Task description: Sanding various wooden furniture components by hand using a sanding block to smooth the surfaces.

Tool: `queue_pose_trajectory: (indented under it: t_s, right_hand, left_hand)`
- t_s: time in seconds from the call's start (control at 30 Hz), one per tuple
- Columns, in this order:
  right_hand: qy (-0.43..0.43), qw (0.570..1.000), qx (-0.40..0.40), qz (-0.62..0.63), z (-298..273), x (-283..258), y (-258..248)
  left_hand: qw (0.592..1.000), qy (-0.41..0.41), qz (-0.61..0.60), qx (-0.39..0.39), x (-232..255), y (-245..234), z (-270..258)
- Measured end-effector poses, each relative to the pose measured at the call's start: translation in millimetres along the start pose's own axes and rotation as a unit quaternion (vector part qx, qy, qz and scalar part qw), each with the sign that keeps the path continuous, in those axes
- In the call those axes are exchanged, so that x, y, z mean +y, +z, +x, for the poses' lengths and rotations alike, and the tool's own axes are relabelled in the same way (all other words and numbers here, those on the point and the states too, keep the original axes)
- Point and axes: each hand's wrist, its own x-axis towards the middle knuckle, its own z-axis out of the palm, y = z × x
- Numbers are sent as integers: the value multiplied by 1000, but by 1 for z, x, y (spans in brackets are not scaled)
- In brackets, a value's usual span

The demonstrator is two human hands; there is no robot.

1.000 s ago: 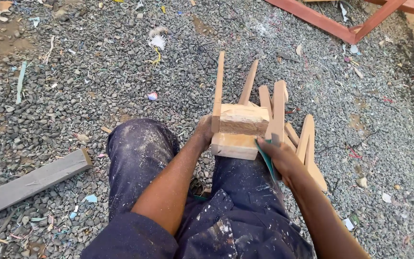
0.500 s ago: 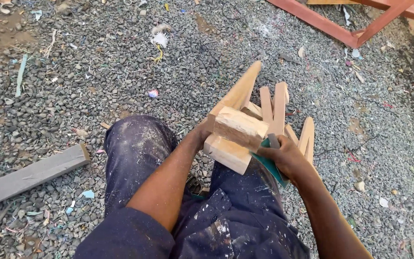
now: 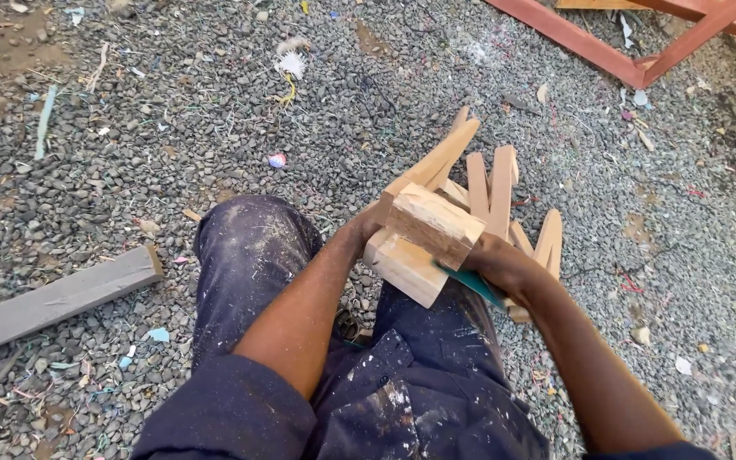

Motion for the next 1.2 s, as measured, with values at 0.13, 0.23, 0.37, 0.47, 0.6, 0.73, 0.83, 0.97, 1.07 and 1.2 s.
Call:
queue_pose_trajectory:
  t_s: [0.13, 0.23, 0.37, 0.47, 0.6, 0.73, 0.83, 0.97, 1.07, 1.2]
  right_hand:
    - [-23, 1000, -15, -12, 0, -2, -1]
    - [-21, 1000, -21, -11, 13, -13, 9]
    - [-18, 999, -36, 4, 23, -10, -2]
    - [-18, 999, -43, 16, 27, 1, -24]
    - [-10, 998, -53, 24, 39, -3, -10]
    - [-8, 998, -61, 33, 50, -2, -16]
    - [-4, 997, -67, 48, 52, 8, -33]
    - [3, 995, -79, 59, 64, 8, -28]
    - [9, 994, -84, 70, 78, -2, -29]
    - [13, 991, -91, 94, 75, 18, -59]
  left_hand:
    - [1000, -3, -2, -2, -9, -7, -3]
    - [1000, -7, -5, -9, 18, 7, -5]
    - [1000, -15, -3, -14, 91, 35, -15]
    - [1000, -19, 1, -21, 104, 38, -10]
    - [999, -26, -5, -32, 104, 44, -5]
    - [999, -33, -3, -42, 101, 46, 0]
    - [998, -40, 2, -51, 104, 43, 5]
    - [997, -49, -1, -60, 95, 39, 7]
    - [995, -44, -45, -82, 86, 48, 18]
    - [991, -64, -63, -99, 76, 42, 30]
